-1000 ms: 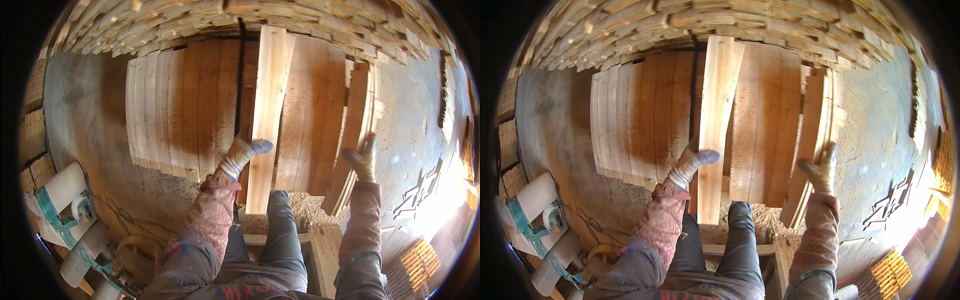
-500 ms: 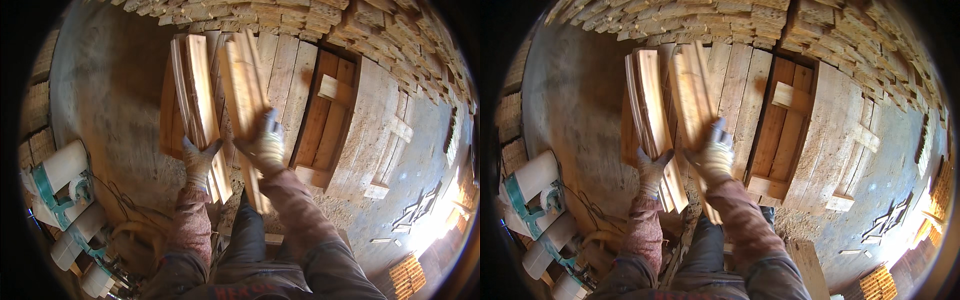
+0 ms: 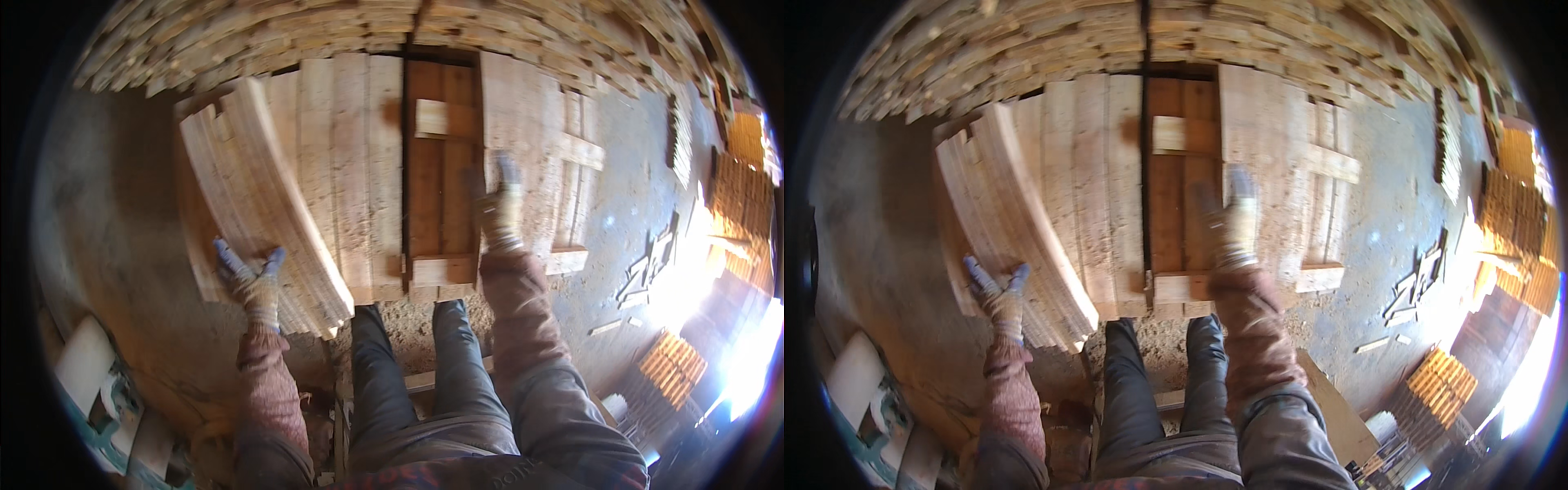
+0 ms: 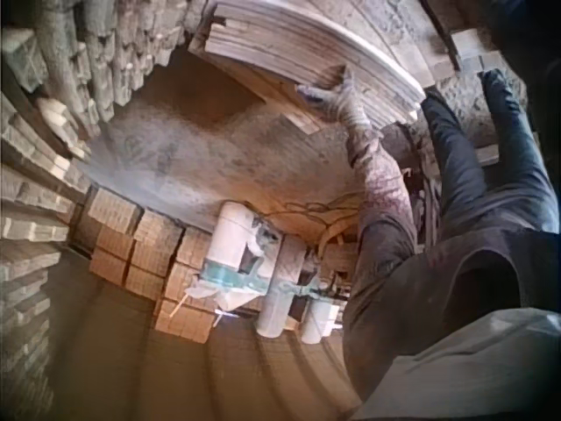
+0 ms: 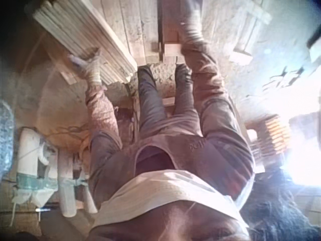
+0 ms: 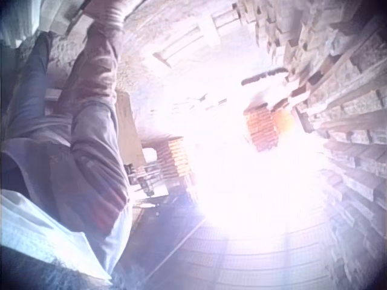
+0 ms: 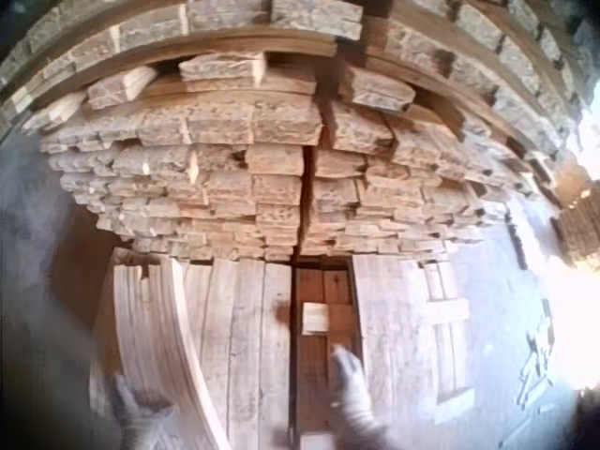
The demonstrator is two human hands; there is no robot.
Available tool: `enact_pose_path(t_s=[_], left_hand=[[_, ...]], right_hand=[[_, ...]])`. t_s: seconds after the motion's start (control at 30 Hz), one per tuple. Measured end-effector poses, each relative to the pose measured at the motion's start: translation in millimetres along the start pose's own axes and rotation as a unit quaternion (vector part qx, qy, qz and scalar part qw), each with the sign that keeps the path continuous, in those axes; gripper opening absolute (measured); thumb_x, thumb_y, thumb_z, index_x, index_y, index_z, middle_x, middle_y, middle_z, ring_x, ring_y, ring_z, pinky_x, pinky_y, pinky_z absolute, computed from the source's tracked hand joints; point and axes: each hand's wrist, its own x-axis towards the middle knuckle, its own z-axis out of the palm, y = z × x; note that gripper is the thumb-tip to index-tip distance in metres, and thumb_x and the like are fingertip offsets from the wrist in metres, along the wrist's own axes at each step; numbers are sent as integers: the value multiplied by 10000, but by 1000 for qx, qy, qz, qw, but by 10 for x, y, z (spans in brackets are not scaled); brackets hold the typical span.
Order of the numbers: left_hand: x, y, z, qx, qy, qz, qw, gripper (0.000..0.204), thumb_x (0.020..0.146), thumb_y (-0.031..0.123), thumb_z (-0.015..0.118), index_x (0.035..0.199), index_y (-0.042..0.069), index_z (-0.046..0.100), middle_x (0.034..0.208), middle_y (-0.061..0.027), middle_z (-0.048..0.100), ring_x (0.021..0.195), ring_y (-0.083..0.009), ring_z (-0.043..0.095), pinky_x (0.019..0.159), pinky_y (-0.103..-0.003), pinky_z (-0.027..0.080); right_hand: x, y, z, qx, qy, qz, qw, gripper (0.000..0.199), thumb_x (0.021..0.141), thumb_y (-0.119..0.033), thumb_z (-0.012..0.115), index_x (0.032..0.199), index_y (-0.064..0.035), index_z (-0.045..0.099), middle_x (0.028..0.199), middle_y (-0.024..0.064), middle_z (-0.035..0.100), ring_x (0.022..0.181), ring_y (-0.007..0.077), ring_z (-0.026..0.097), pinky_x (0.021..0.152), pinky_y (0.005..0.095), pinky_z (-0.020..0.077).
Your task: The person repeatedly picks up stacks of thin wooden planks from a pile and places them onto a conveyor belt. The action is continuous and repetitive throughout the clip.
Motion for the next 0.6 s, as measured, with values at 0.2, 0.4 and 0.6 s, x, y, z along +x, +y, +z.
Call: enact_pose_path(t_s=[0.2, 0.4, 0.6], left_hand=[[-940, 2084, 739, -498, -276, 9, 822, 648, 925, 88, 762, 1504, 69, 472, 1198, -63, 576, 1086, -162, 564, 950, -291, 513], [-1355, 3465, 1567, -368, -370, -42, 852, 665, 877, 353, 819, 1359, -22, 556, 1161, -177, 700, 1069, -263, 661, 888, -358, 541], [-1566, 3711, 1608, -401, -412, -45, 817, 523, 917, 291, 785, 1296, -11, 589, 1152, -140, 713, 1015, -226, 665, 895, -354, 541]], right_hand=[[523, 1356, -1310, -226, 15, 249, 942, 875, 883, -563, 741, 1486, 4, 459, 1284, 214, 664, 1141, 357, 653, 987, 412, 514], [405, 1087, -1845, 279, -58, 291, 913, 315, 941, -250, 781, 1172, -46, 717, 1009, 19, 723, 862, 87, 637, 722, 251, 520], [392, 1485, -1384, 390, -128, 342, 845, 994, 833, -168, 879, 1570, 57, 250, 1124, 135, 720, 979, 190, 695, 893, 314, 565]])
